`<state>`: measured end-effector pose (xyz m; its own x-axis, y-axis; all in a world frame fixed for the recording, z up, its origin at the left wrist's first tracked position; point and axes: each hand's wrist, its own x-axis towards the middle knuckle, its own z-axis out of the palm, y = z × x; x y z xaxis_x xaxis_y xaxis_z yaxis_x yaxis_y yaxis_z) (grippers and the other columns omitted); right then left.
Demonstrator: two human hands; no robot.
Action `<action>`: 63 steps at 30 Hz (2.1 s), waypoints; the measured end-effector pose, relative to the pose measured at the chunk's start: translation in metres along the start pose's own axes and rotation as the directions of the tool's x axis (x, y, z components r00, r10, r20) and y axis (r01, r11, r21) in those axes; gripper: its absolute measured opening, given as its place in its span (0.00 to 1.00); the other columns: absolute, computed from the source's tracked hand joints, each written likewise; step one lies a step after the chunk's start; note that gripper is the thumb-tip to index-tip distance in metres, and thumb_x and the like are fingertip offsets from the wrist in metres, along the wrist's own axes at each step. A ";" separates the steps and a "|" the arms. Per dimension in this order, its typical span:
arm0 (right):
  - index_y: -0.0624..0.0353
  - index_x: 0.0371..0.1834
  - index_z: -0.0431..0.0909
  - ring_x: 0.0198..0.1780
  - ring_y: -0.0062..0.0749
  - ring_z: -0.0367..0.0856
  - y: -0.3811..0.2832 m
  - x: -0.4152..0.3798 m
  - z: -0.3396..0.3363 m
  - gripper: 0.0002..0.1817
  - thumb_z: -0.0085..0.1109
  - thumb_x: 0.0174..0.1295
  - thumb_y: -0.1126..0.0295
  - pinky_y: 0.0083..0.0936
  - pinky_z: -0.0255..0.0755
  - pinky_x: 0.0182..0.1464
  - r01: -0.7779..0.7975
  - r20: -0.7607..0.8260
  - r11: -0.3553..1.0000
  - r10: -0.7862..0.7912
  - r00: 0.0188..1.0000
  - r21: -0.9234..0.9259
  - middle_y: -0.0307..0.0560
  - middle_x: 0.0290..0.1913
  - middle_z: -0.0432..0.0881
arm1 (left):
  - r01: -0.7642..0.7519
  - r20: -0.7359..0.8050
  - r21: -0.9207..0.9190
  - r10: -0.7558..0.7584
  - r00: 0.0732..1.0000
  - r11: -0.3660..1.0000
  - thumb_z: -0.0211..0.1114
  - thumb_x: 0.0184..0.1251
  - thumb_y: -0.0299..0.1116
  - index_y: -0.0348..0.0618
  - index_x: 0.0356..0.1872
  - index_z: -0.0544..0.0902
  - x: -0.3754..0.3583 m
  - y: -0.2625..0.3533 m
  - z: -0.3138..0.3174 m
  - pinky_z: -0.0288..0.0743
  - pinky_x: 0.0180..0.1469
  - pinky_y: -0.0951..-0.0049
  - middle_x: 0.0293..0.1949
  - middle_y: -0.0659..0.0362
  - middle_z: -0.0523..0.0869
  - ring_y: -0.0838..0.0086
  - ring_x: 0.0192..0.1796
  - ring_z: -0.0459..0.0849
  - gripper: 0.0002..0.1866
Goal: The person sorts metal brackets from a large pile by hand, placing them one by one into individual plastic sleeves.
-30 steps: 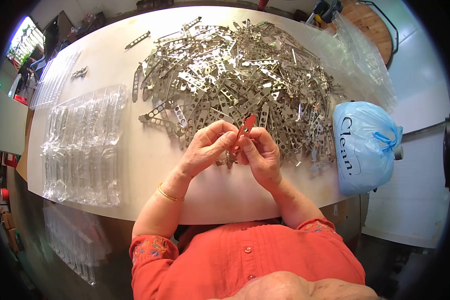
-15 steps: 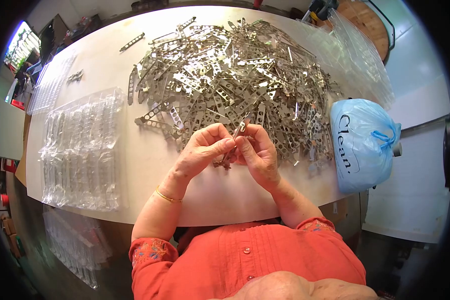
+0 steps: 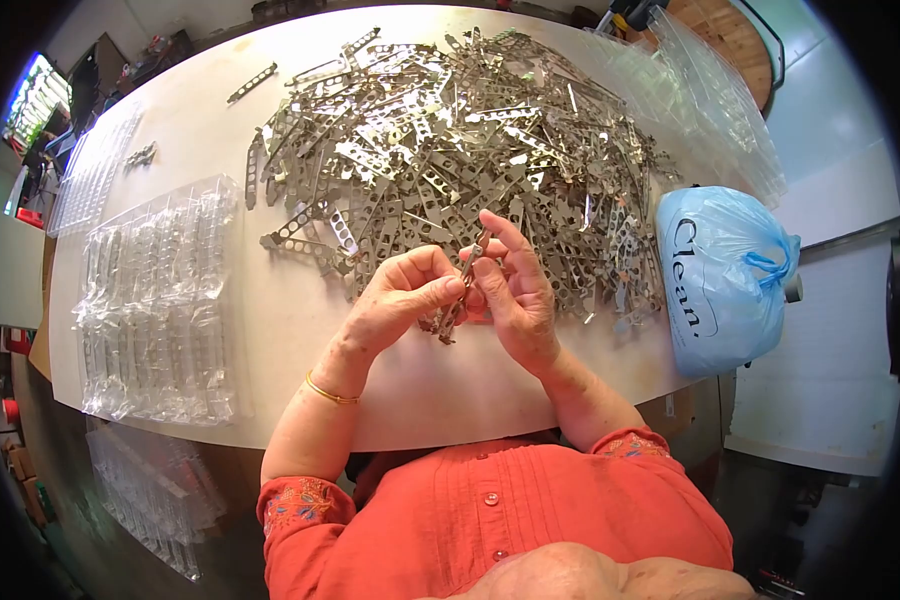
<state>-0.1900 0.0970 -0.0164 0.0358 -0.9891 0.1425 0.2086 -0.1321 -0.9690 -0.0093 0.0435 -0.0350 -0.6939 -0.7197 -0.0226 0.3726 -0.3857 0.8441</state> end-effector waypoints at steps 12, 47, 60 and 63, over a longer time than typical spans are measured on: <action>0.54 0.73 0.65 0.40 0.12 0.79 -0.006 0.000 0.004 0.25 0.54 0.75 0.76 0.11 0.79 0.37 -0.020 -0.063 0.999 0.018 0.998 -0.029 0.40 0.51 0.76 | -0.014 0.008 -0.012 0.014 1.000 1.000 0.68 0.73 0.36 0.40 0.35 0.78 -0.001 0.004 0.006 0.78 0.33 0.76 0.29 0.57 0.86 0.75 0.32 0.86 0.11; 0.59 0.52 0.74 0.29 0.12 0.74 -0.001 0.008 -0.014 0.07 0.56 0.75 0.72 0.13 0.71 0.31 -0.096 -0.031 0.987 0.101 0.994 0.130 0.36 0.36 0.81 | 0.093 -0.048 0.028 -0.091 0.995 0.995 0.62 0.78 0.43 0.44 0.40 0.77 -0.003 0.009 0.008 0.75 0.32 0.79 0.33 0.58 0.87 0.76 0.31 0.86 0.12; 0.59 0.53 0.71 0.31 0.13 0.76 0.006 0.003 -0.005 0.08 0.55 0.74 0.76 0.14 0.70 0.28 0.047 -0.086 0.994 -0.056 0.995 -0.103 0.38 0.36 0.80 | -0.058 -0.119 0.641 0.173 0.978 0.766 0.55 0.79 0.28 0.38 0.48 0.77 -0.001 0.001 0.035 0.73 0.29 0.76 0.27 0.62 0.78 0.82 0.26 0.76 0.06; 0.59 0.50 0.74 0.32 0.11 0.76 0.005 0.004 -0.001 0.06 0.57 0.73 0.76 0.14 0.72 0.32 0.089 -0.135 0.987 -0.107 0.985 -0.134 0.35 0.35 0.79 | -0.015 -0.170 0.646 0.163 0.972 0.763 0.54 0.81 0.29 0.39 0.49 0.77 -0.001 -0.005 0.035 0.71 0.30 0.78 0.26 0.65 0.77 0.83 0.27 0.75 0.06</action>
<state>-0.1895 0.0925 -0.0209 -0.1187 -0.9689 0.2173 0.0778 -0.2273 -0.9707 -0.0323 0.0662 -0.0203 -0.5085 -0.8607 0.0244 -0.1038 0.0894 0.9906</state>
